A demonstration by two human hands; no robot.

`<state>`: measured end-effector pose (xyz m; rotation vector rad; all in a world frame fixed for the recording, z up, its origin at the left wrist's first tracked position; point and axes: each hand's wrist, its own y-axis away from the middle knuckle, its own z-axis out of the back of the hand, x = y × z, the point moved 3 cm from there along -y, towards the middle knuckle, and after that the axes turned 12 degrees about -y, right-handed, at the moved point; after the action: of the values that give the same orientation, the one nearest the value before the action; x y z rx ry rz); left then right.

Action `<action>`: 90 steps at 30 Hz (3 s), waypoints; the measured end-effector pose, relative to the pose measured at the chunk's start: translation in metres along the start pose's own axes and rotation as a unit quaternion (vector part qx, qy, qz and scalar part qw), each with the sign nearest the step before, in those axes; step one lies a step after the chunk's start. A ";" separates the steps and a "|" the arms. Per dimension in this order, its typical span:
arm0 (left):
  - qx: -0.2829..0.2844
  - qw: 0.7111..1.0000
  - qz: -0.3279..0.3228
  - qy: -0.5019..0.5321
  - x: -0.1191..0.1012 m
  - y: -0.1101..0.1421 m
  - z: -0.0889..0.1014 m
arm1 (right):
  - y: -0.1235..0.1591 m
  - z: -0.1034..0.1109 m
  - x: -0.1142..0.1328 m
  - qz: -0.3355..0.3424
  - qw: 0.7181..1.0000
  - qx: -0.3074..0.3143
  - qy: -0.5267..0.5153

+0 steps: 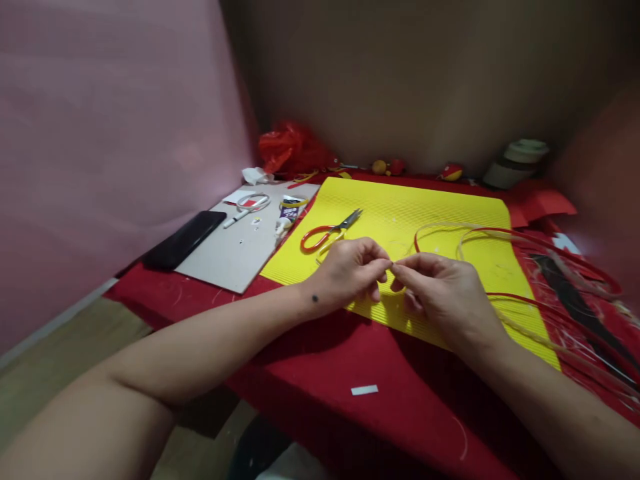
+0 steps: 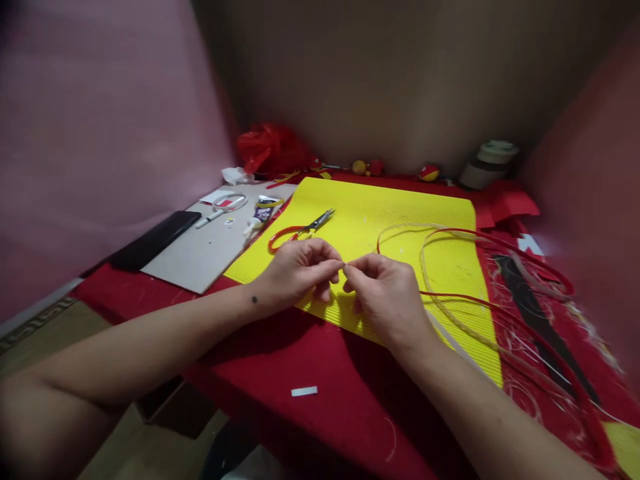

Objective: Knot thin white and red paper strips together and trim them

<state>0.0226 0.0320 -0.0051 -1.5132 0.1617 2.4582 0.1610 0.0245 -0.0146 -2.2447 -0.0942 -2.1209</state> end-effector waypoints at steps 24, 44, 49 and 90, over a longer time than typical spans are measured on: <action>-0.192 0.848 -0.293 -0.398 -0.001 0.006 -0.003 | -0.001 -0.004 -0.001 -0.033 0.999 -0.030 -0.011; -0.110 0.957 -0.153 -0.221 -0.001 0.000 0.004 | -0.006 -0.001 0.002 0.017 1.000 0.022 0.003; -0.129 0.922 -0.204 -0.304 -0.002 0.001 0.006 | -0.006 -0.001 0.002 0.019 0.999 0.032 0.021; -0.175 0.861 -0.280 -0.387 -0.006 0.005 -0.005 | -0.005 -0.001 -0.001 0.037 0.999 -0.034 0.016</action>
<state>0.0276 0.0251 -0.0024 -0.4248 -0.7890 2.4260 0.1595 0.0289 -0.0154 -2.2131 0.0612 -2.1514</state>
